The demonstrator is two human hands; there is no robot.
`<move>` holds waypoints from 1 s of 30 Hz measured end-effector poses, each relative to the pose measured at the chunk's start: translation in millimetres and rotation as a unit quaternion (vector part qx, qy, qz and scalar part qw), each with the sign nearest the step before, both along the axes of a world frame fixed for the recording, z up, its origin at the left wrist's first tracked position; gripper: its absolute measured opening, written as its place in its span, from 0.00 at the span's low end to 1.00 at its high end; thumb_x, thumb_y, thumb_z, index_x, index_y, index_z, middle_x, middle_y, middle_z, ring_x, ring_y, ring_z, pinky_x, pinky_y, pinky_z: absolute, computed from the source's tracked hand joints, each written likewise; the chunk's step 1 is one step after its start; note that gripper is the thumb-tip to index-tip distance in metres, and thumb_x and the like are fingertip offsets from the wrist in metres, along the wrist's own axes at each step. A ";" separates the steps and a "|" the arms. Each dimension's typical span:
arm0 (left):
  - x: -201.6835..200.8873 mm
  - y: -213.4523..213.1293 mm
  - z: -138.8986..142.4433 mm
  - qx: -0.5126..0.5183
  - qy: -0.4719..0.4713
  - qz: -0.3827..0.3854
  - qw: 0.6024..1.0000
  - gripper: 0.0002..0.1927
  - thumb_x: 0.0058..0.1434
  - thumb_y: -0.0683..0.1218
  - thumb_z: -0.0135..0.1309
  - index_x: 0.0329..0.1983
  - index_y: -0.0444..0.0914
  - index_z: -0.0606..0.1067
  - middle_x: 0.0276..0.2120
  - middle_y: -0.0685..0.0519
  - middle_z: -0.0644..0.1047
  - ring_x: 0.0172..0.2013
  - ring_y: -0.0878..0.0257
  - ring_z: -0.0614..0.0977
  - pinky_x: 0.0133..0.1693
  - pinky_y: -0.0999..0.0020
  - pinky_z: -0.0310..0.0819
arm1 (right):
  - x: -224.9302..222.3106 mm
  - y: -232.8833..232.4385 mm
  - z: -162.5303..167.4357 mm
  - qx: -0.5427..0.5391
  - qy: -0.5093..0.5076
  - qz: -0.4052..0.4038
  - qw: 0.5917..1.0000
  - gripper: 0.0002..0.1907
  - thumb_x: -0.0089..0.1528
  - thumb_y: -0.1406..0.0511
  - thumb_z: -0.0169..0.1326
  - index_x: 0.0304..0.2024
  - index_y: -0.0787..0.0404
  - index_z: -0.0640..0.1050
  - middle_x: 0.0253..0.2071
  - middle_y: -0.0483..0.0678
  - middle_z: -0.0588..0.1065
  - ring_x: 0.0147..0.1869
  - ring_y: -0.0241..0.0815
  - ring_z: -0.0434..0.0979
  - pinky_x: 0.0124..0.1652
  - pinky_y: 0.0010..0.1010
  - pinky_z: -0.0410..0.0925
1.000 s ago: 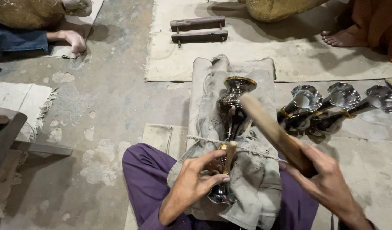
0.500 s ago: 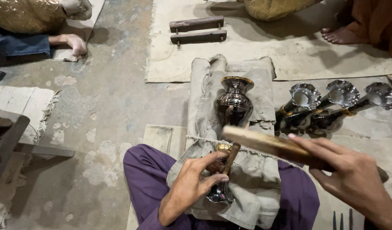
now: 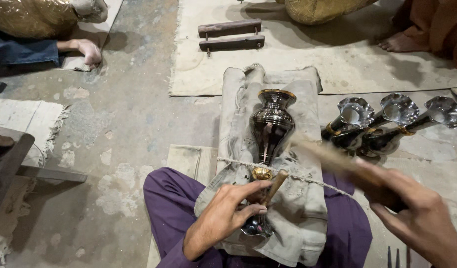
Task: The person sits on the floor holding a small steel punch against the band of a black-and-gold engraved brass vase and repeatedly strikes the punch with a wooden mallet, repositioning the punch around the vase's decorated section to work the metal surface.
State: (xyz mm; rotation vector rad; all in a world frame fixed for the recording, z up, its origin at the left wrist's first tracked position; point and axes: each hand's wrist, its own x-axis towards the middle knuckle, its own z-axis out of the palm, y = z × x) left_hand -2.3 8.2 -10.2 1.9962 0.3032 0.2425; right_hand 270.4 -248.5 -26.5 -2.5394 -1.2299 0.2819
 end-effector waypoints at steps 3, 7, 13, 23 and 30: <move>-1.3 -2.4 -1.7 0.045 -0.052 0.014 0.998 0.25 0.61 0.45 0.64 0.62 0.37 0.74 0.45 0.42 0.84 0.40 0.52 0.87 0.40 0.59 0.80 | -7.3 7.0 19.1 -0.039 0.027 0.015 0.999 0.40 0.56 0.63 0.61 0.70 0.34 0.67 0.47 0.36 0.82 0.40 0.35 0.83 0.42 0.25 0.79; -0.2 -7.6 -1.2 -0.095 0.042 0.045 0.994 0.28 0.61 0.45 0.61 0.65 0.40 0.71 0.40 0.46 0.85 0.39 0.60 0.88 0.41 0.64 0.84 | -12.9 19.6 37.0 -0.257 -0.061 -0.040 0.964 0.38 0.60 0.58 0.64 0.69 0.25 0.64 0.48 0.29 0.81 0.38 0.31 0.85 0.43 0.23 0.80; -0.5 -13.4 -2.3 -0.055 0.019 0.086 0.995 0.28 0.60 0.45 0.64 0.63 0.38 0.72 0.36 0.45 0.85 0.37 0.61 0.88 0.40 0.63 0.82 | -2.4 24.9 40.8 0.138 -0.002 0.065 0.988 0.39 0.52 0.64 0.63 0.67 0.41 0.73 0.46 0.42 0.81 0.39 0.38 0.85 0.42 0.30 0.77; -2.3 -17.0 -3.8 -0.106 0.060 0.130 0.984 0.29 0.57 0.44 0.65 0.62 0.39 0.72 0.35 0.49 0.84 0.38 0.66 0.87 0.35 0.71 0.88 | 17.0 37.7 33.9 -0.315 -0.076 0.056 0.944 0.42 0.57 0.59 0.63 0.69 0.16 0.64 0.56 0.28 0.79 0.42 0.32 0.84 0.42 0.27 0.83; -2.0 -14.1 0.7 -0.108 0.067 0.118 0.985 0.30 0.56 0.44 0.66 0.63 0.39 0.72 0.34 0.49 0.83 0.36 0.65 0.86 0.35 0.69 0.87 | 20.8 31.2 20.2 -0.070 -0.104 0.138 0.982 0.39 0.53 0.58 0.63 0.66 0.26 0.68 0.54 0.35 0.80 0.41 0.35 0.84 0.42 0.28 0.80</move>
